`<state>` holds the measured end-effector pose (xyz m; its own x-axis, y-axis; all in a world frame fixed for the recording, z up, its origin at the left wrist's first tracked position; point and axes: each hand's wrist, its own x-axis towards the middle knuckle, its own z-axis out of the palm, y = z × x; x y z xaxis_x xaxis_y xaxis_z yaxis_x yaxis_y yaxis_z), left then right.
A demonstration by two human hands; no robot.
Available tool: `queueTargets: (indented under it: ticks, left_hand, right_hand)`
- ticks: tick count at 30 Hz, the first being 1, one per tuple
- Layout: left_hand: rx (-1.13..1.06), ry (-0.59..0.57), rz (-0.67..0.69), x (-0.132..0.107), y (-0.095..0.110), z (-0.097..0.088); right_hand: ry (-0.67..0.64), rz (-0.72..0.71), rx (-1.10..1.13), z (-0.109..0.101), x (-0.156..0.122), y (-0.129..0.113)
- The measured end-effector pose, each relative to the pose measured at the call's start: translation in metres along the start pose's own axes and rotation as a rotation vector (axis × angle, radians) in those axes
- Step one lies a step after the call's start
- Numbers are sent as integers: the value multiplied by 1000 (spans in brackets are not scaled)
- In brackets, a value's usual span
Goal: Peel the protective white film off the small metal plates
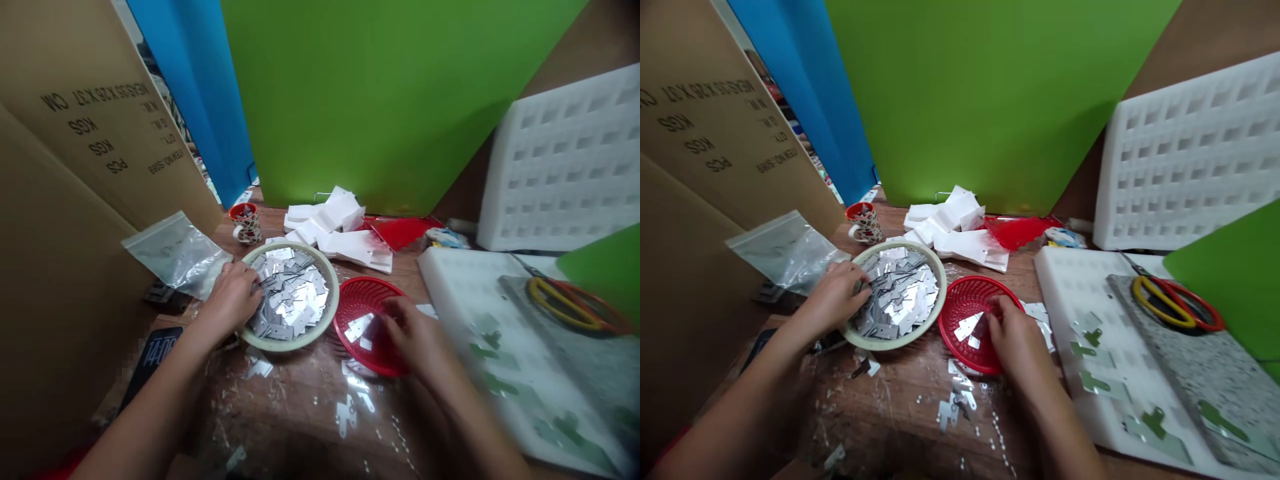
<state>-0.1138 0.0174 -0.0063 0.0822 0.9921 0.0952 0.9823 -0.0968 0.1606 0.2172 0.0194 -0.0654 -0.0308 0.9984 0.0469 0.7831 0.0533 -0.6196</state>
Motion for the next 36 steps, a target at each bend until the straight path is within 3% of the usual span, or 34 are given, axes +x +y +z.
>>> queueTargets:
  ticks: [8, 22, 36]
  left_hand:
    - [64, -130, 10, 27, 11, -4]
    - [-87, -466, 114, 61, -15, -12]
    - [-165, -589, 236, 60, -12, -24]
  right_hand:
    - [58, -112, 12, -9, -6, -19]
    - [-32, -96, 173, -13, -12, -32]
    - [-76, -77, 231, -17, -19, -35]
